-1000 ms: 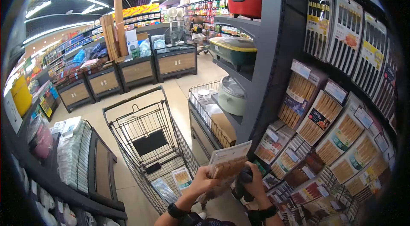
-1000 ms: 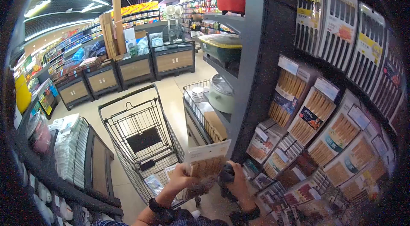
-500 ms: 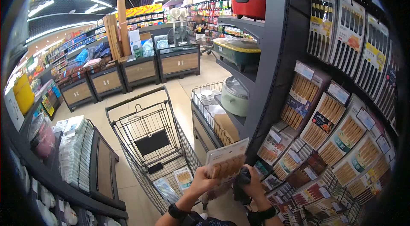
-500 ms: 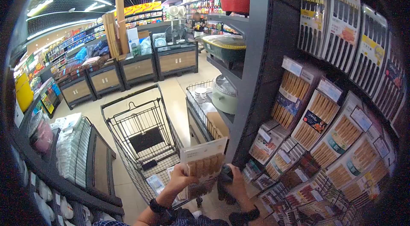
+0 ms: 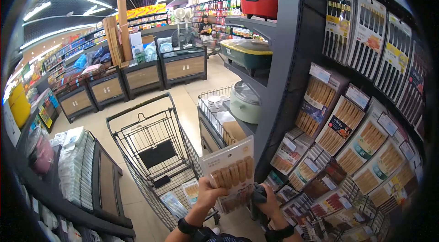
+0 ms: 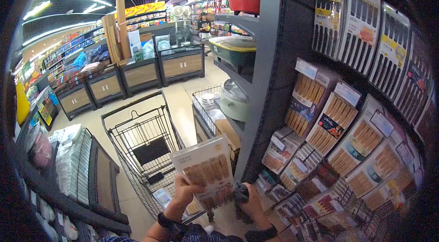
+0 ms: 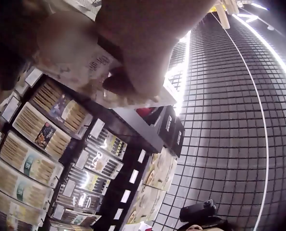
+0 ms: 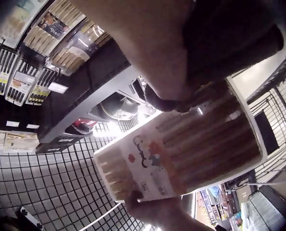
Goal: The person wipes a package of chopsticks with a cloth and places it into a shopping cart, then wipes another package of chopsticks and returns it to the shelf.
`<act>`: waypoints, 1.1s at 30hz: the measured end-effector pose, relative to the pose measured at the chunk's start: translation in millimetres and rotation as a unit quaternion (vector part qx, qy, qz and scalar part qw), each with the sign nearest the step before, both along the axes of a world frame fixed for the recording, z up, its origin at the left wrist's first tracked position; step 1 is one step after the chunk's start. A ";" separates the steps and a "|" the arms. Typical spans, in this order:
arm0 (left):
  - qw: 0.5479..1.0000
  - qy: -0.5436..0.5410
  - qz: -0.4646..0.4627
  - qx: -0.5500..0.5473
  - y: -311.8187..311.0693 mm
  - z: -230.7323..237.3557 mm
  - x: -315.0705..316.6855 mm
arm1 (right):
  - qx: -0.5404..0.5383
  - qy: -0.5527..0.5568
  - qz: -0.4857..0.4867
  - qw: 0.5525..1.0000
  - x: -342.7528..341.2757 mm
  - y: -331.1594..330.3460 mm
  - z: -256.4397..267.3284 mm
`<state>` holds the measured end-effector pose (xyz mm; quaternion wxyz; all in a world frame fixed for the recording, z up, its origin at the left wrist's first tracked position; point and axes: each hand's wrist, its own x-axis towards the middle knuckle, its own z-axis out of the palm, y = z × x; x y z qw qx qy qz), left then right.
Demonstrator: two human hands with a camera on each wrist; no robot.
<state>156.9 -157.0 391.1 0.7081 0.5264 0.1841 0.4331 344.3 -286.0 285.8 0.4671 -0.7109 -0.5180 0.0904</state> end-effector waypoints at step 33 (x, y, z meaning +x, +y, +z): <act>0.897 -0.071 -0.140 -0.413 18.9 -86.2 -1.7 | -0.014 0.605 -0.045 0.795 -13.9 -26.4 55.5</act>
